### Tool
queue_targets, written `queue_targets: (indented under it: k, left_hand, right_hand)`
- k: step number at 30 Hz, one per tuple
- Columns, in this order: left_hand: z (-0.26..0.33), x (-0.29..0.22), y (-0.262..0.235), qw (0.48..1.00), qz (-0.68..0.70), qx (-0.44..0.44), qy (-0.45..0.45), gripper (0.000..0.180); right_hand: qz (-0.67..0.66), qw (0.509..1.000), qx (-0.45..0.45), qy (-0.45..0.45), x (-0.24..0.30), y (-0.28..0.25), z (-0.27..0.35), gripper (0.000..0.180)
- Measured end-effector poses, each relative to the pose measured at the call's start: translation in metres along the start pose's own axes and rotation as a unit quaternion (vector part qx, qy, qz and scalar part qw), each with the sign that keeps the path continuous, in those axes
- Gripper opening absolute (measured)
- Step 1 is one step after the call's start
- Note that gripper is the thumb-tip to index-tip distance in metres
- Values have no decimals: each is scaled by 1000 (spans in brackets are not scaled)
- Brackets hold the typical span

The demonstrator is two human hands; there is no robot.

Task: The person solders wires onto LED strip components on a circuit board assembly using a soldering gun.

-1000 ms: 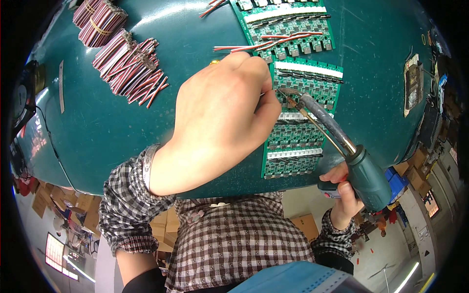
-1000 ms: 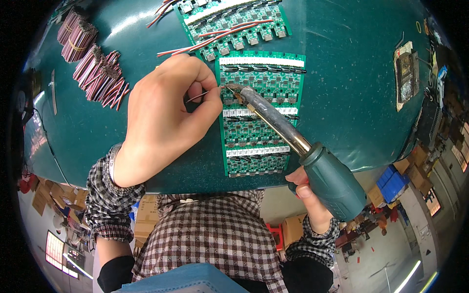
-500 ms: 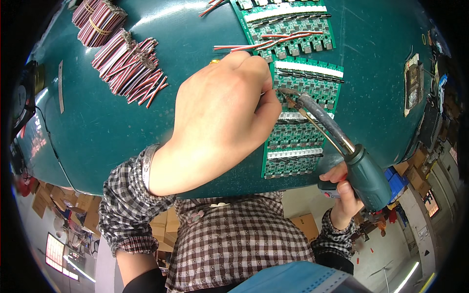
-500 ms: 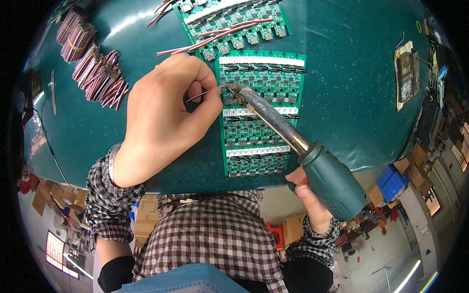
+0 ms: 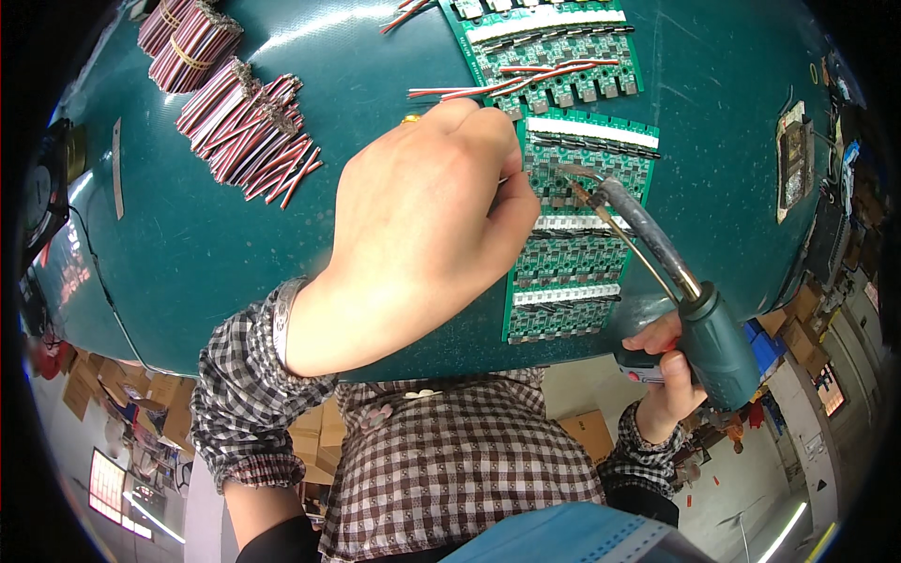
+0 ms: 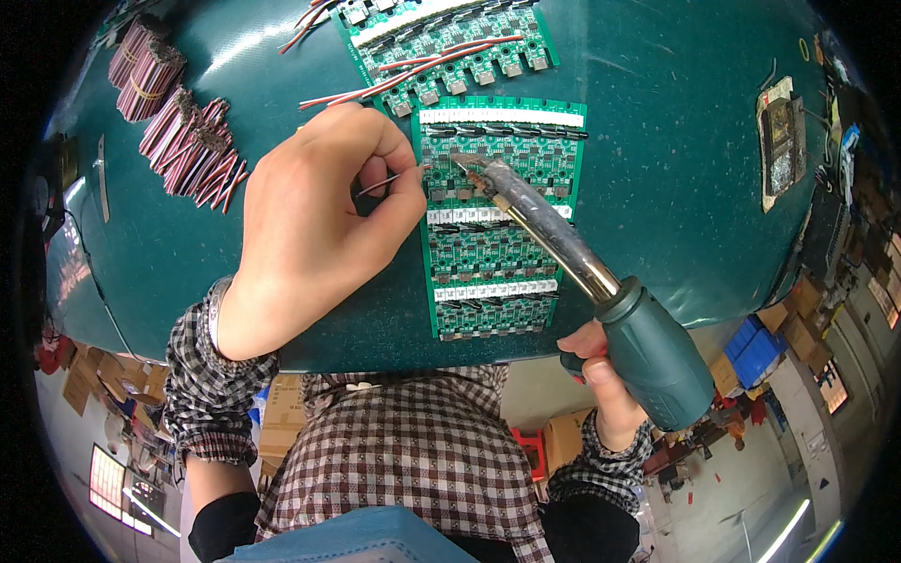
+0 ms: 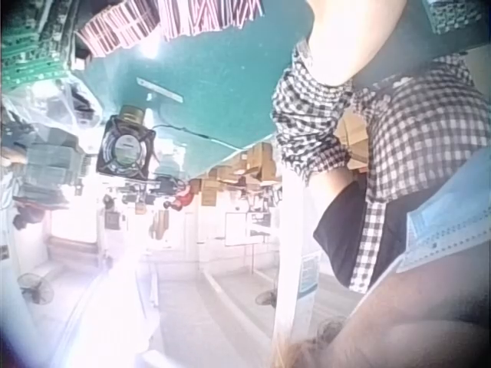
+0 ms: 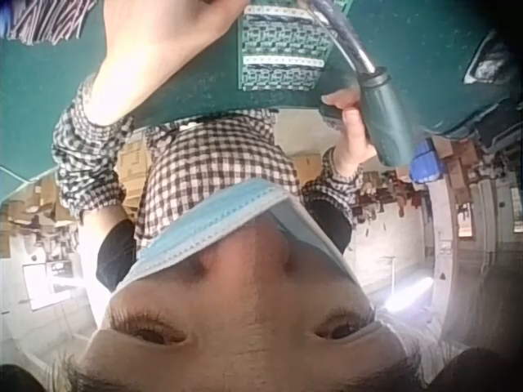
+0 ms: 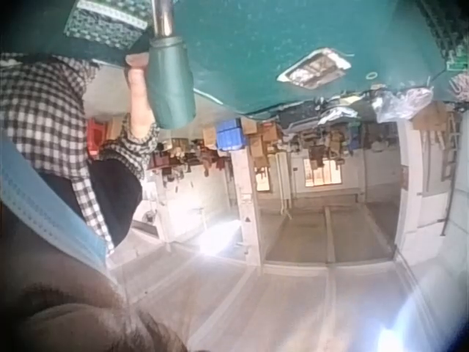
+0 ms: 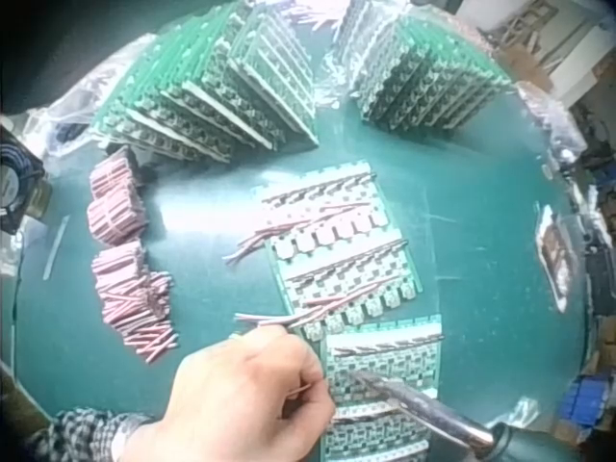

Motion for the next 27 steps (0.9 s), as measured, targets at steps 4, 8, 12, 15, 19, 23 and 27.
queue_targets:
  k: [4, 8, 12, 15, 19, 23, 27]
  left_hand:
    - [-1, 0, 0, 1000, 4, 3, -8, 9]
    - [-1, 1, 3, 1000, 4, 0, 1, 8]
    - [-2, 0, 2, 1000, 3, 4, 2, 8]
    - [-4, 0, 3, 1000, 3, 7, 9, 9]
    - [-3, 0, 2, 1000, 7, 1, 12, 10]
    - [-3, -1, 0, 1000, -2, 11, 8, 10]
    - [-2, -1, 0, 1000, 5, 6, 11, 10]
  right_hand:
    - [-14, 999, -11, -28, 1, -1, -2, 40]
    - [-16, 999, -15, -38, -2, -2, -1, 41]
    - [-36, 998, -55, -18, -5, -7, 3, 41]
    - [-81, 993, -83, 7, -13, -14, 3, 41]
    - [-166, 978, -124, 31, -31, -26, 8, 43]
    - [-261, 955, -136, 39, -47, -45, 12, 40]
    - [-319, 937, -140, 37, -54, -52, 11, 33]
Point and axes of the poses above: each hand's wrist, its own z-axis away from the middle knuckle, its own y-axis out of the palm, x = y × z, the point moved 4 cm from there along -z, towards the middle knuckle, and after that the axes turned 7 degrees about z, right-handed, at the moved point
